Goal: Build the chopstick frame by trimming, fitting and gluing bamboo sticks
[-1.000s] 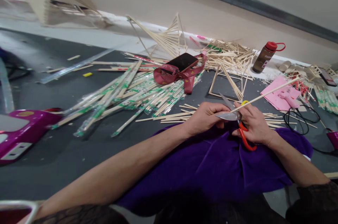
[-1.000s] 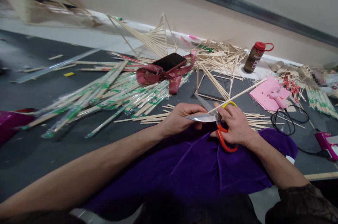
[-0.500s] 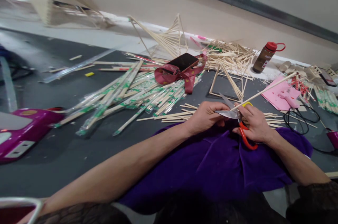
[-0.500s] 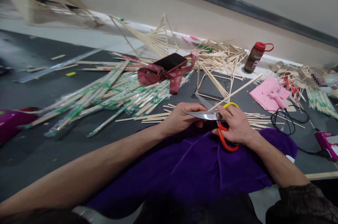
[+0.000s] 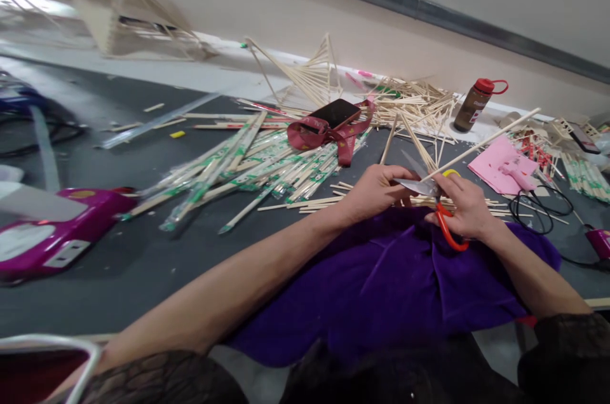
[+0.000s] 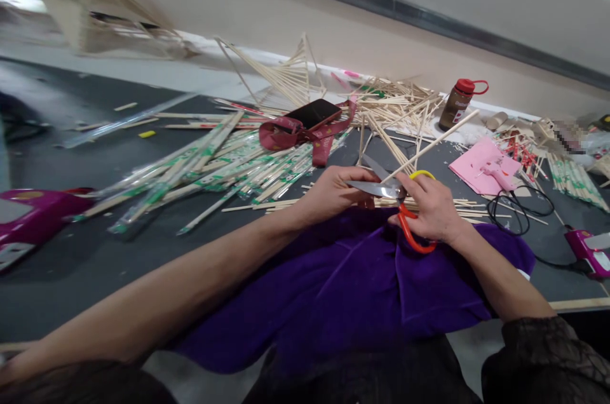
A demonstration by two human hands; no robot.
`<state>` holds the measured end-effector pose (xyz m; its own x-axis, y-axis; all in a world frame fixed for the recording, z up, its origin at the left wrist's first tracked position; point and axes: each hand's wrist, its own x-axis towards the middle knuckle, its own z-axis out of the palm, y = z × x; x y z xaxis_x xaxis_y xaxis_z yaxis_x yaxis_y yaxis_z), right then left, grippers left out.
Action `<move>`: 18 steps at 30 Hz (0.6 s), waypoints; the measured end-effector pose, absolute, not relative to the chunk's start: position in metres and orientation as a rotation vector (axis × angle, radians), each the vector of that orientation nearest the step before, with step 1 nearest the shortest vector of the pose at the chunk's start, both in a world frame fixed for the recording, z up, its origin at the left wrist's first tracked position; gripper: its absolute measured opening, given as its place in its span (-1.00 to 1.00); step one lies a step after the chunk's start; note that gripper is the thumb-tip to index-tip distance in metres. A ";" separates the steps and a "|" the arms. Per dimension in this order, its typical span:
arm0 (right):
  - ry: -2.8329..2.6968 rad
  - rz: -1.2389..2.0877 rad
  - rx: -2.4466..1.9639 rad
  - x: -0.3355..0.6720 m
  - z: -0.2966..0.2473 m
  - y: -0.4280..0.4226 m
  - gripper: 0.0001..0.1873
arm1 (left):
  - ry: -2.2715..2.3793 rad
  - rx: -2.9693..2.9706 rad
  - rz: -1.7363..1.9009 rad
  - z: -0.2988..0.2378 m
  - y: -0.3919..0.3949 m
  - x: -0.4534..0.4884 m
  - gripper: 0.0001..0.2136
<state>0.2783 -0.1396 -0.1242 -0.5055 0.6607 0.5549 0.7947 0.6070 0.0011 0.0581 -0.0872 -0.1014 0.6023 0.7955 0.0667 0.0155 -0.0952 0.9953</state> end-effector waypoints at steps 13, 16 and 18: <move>-2.167 -0.094 -1.146 0.285 -0.103 -0.179 -0.26 | 0.721 2.054 0.473 -0.111 -0.147 0.037 -0.70; -2.104 -0.049 -1.041 0.277 -0.122 -0.183 -0.26 | 0.650 2.283 0.510 -0.115 -0.168 0.035 -0.75; -2.094 -0.111 -0.960 0.270 -0.133 -0.181 -0.25 | 0.612 2.382 0.608 -0.119 -0.183 0.029 -0.77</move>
<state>0.2702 -0.1806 -0.1327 -0.3812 0.5958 0.7069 0.6674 0.7065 -0.2356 0.0285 -0.1827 -0.1191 0.7888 0.5508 0.2727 0.2768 -0.7145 0.6425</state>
